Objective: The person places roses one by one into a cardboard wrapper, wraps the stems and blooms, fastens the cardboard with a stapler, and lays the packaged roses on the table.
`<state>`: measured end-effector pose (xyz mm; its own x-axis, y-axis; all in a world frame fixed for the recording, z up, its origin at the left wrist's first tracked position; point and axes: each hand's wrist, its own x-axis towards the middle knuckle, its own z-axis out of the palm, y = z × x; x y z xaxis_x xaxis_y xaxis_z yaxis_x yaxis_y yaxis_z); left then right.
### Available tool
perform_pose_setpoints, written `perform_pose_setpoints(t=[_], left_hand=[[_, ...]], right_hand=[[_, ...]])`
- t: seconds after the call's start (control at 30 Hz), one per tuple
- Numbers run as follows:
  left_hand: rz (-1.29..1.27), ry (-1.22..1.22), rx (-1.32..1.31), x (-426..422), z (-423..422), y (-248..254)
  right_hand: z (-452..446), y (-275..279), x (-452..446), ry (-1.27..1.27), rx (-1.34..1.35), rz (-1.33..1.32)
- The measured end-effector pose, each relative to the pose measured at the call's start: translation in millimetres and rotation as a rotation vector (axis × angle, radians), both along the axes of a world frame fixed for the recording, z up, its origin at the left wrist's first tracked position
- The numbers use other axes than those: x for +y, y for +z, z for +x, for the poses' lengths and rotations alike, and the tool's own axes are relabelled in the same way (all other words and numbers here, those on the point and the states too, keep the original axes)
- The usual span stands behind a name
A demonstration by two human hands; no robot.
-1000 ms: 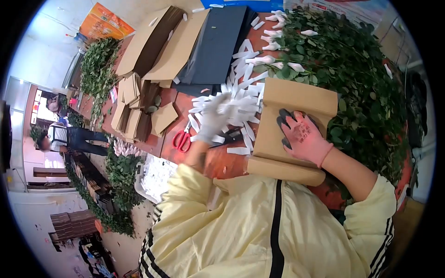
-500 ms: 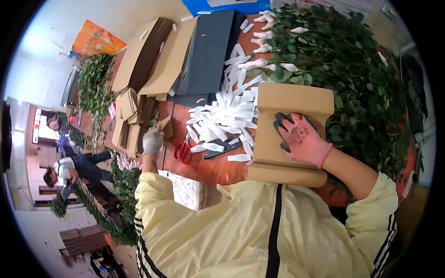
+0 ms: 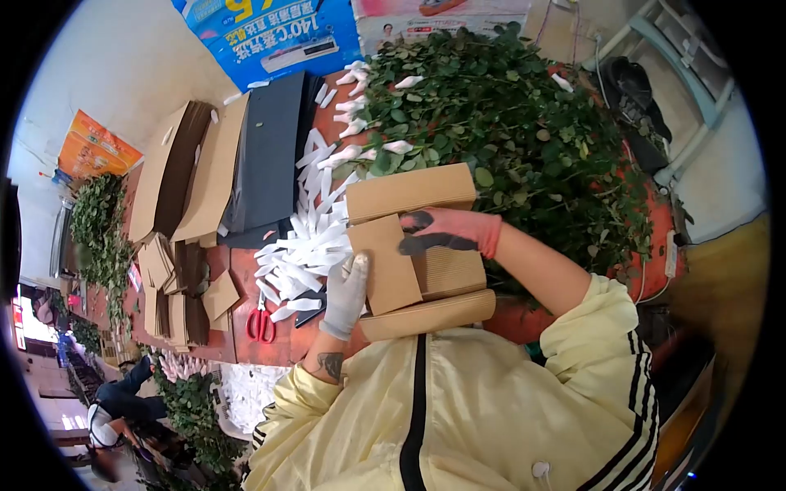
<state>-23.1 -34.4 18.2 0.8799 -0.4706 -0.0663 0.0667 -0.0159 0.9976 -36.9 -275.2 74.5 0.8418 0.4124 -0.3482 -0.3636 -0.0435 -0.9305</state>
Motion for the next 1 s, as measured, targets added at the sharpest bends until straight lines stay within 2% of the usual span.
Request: perform_pose_setpoints(t=[0.03,0.07,0.13,0.17,0.2,0.27,0.3,0.33,0.4,0.47,0.5,0.53,0.6,0.63,0.7,0.77,0.8,0.87,0.93,1.0], left_hand=[[0.133,-0.007,-0.12,-3.5,-1.7,15.5],[0.13,-0.019,-0.125,-1.3,1.8,17.4],[0.191,-0.27,-0.273,10.5,14.5,20.0],[0.009,-0.243,-0.194,14.3,16.5,31.0],[0.201,0.023,-0.244,22.4,20.6,9.8],[0.305,0.086,-0.057,28.3,30.3,4.1],[0.32,0.056,-0.036,24.5,39.0,-15.0],[0.57,-0.005,-0.133,15.0,44.1,-13.0],[0.641,-0.056,-0.109,-2.3,51.2,-33.3],[0.661,-0.057,-0.124,-7.7,50.7,-24.5],[0.692,-0.06,-0.128,-7.4,49.3,-21.2],[0.698,-0.056,-0.118,-5.1,44.4,-20.5],[0.548,-0.014,-0.06,-6.4,41.1,-18.2],[0.579,-0.013,-0.056,-6.4,42.4,-22.2],[0.579,-0.008,-0.087,-5.5,43.9,-32.8],[0.572,0.002,-0.118,-7.6,43.4,-22.6],[0.659,-0.03,-0.112,-5.8,42.4,-16.0],[0.756,-0.071,-0.104,2.1,32.9,8.3],[0.807,0.093,-0.377,15.7,14.4,30.0],[0.701,-0.103,-0.57,21.0,-3.3,46.8]], right_hand=[[1.1,4.4,9.5,-0.086,-0.036,-0.093],[1.1,8.4,19.1,-0.178,-0.069,-0.18],[-1.4,14.4,28.8,-0.3,-0.125,-0.177],[-1.4,14.4,27.5,-0.263,-0.128,-0.294],[-3.7,13.1,24.2,-0.212,-0.125,-0.414],[-7.5,2.4,25.2,-0.201,-0.158,-0.469],[-5.3,-4.2,24.9,-0.206,-0.125,-0.432],[-3.0,-7.1,26.0,-0.212,-0.093,-0.393],[-2.1,3.2,23.0,-0.13,-0.048,-0.403],[-11.6,4.9,19.3,-0.18,-0.238,-0.733],[-12.7,8.2,14.3,-0.173,-0.242,-0.734],[-17.3,14.4,10.7,-0.181,-0.115,-0.603],[-22.8,24.7,1.1,-0.203,0.128,-0.343],[-21.9,2.9,-0.5,-0.34,0.122,-0.242],[-16.9,-7.7,8.5,-0.371,0.163,-0.214],[-14.2,-14.7,12.5,-0.354,0.165,-0.214],[-13.0,-16.5,15.1,-0.356,0.164,-0.212],[-11.9,-19.6,22.8,-0.355,-0.009,-0.495],[-10.3,-22.3,25.3,-0.33,-0.081,-0.676],[-8.7,-20.4,26.5,-0.27,-0.104,-0.808]])
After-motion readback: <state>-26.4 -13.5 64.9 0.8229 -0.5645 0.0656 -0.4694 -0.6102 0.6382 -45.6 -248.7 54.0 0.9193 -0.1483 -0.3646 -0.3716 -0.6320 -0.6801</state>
